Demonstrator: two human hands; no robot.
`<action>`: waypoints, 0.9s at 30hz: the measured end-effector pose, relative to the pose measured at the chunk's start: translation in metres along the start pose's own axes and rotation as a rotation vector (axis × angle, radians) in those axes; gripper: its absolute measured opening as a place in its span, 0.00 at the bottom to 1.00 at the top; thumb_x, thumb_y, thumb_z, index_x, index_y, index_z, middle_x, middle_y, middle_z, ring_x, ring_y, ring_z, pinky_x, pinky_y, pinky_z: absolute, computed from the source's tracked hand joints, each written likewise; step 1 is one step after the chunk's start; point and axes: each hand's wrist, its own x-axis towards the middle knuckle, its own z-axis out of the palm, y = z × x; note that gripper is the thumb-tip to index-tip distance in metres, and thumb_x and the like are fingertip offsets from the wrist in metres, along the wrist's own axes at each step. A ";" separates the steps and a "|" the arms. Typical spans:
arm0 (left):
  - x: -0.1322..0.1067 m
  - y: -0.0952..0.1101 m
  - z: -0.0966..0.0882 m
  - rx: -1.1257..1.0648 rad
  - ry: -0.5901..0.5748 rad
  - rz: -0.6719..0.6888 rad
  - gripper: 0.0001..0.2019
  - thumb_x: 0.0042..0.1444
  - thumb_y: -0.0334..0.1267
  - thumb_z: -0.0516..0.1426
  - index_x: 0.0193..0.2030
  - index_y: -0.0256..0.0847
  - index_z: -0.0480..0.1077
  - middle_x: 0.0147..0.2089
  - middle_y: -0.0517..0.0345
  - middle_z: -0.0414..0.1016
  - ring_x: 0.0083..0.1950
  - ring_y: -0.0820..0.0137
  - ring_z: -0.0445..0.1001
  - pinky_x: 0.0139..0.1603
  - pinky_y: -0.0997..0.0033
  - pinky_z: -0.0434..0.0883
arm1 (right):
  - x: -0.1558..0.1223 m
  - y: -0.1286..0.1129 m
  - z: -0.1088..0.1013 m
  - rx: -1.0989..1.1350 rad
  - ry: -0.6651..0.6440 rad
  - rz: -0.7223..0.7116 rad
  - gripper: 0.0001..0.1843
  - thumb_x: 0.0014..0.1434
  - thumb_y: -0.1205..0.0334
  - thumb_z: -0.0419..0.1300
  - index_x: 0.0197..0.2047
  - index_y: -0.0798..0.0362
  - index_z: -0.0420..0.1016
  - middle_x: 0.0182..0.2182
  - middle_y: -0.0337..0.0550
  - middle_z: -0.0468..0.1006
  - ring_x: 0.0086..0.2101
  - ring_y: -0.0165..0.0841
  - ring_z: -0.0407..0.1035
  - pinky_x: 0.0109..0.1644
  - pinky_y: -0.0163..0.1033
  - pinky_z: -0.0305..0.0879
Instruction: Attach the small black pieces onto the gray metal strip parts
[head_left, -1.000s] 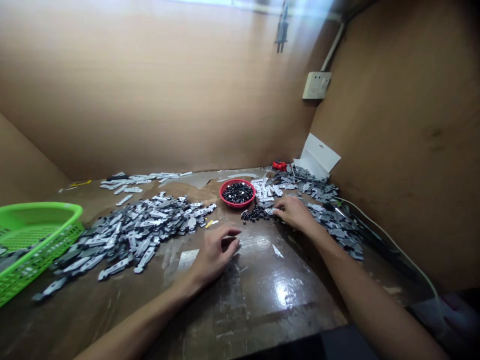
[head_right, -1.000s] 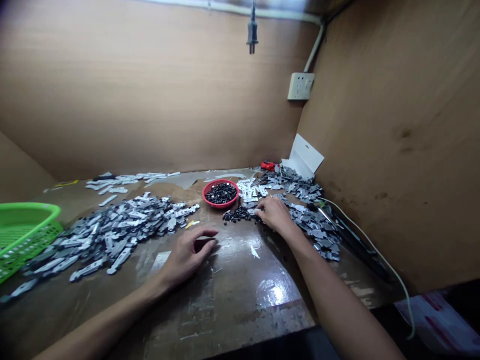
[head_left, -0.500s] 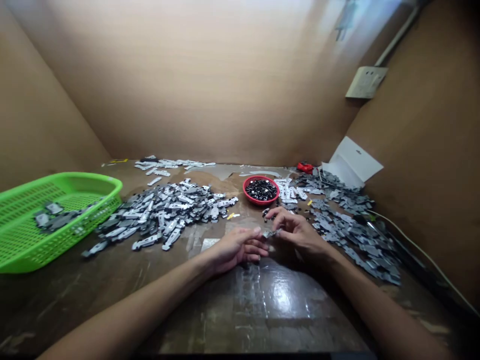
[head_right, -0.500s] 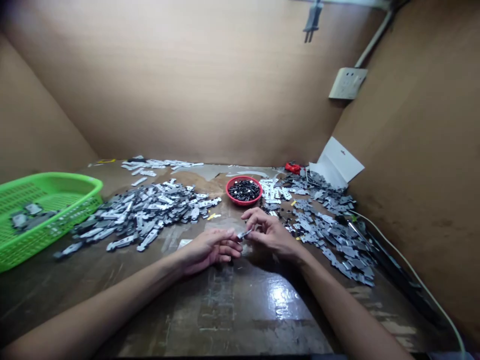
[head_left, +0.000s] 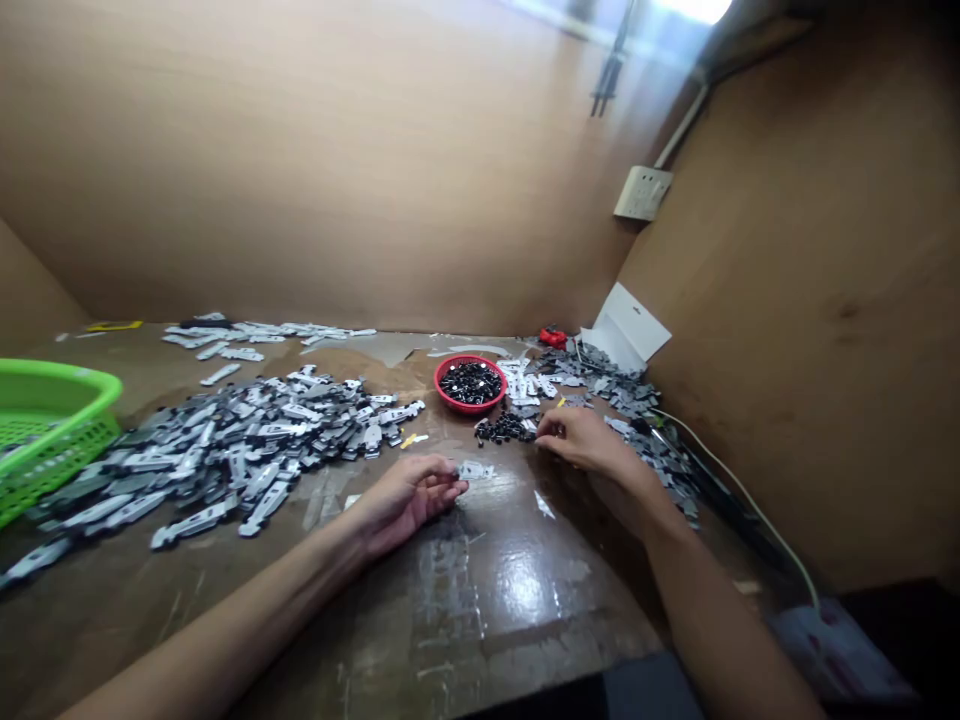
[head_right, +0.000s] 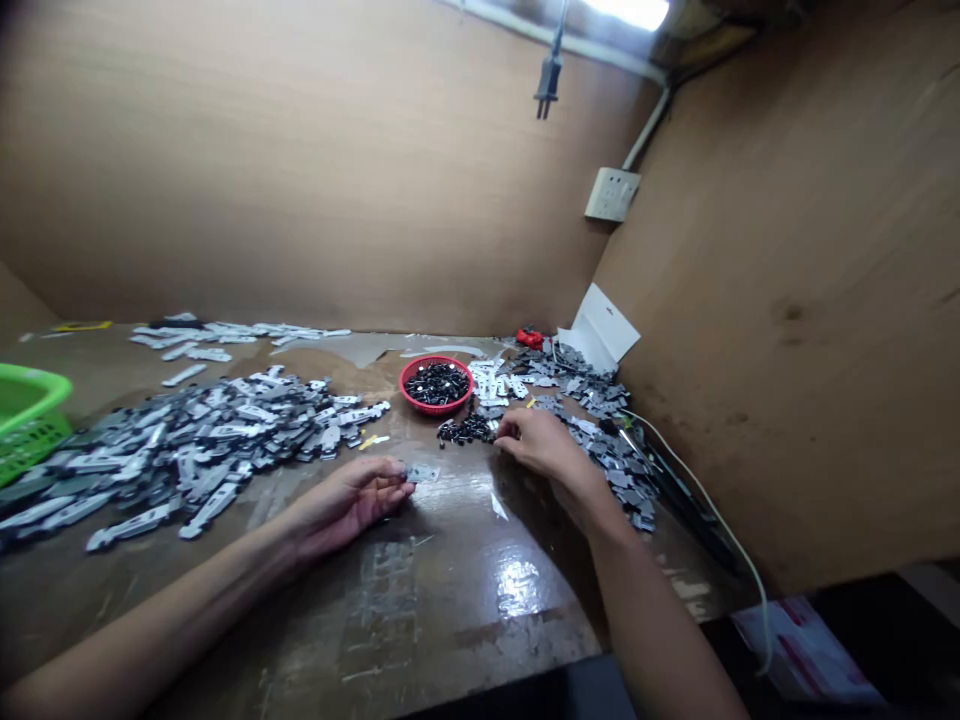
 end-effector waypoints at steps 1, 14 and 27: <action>0.000 0.000 0.000 0.004 -0.008 0.000 0.03 0.48 0.27 0.58 0.29 0.34 0.67 0.30 0.54 0.72 0.32 0.75 0.75 0.34 0.80 0.73 | 0.000 0.002 0.004 -0.049 -0.008 0.017 0.04 0.48 0.60 0.61 0.29 0.50 0.76 0.27 0.39 0.76 0.29 0.32 0.67 0.31 0.34 0.57; 0.005 -0.010 -0.006 0.443 0.105 0.195 0.15 0.45 0.46 0.62 0.28 0.34 0.66 0.27 0.52 0.75 0.25 0.74 0.74 0.24 0.78 0.68 | 0.001 -0.029 0.018 0.343 0.014 -0.023 0.08 0.53 0.60 0.57 0.34 0.53 0.75 0.31 0.41 0.76 0.32 0.33 0.68 0.38 0.37 0.62; 0.005 -0.010 -0.006 0.432 0.103 0.210 0.15 0.46 0.45 0.61 0.27 0.33 0.68 0.26 0.51 0.75 0.23 0.74 0.73 0.24 0.78 0.67 | 0.001 -0.046 0.054 0.523 -0.049 -0.147 0.05 0.51 0.63 0.60 0.32 0.52 0.77 0.38 0.43 0.71 0.38 0.32 0.67 0.43 0.38 0.62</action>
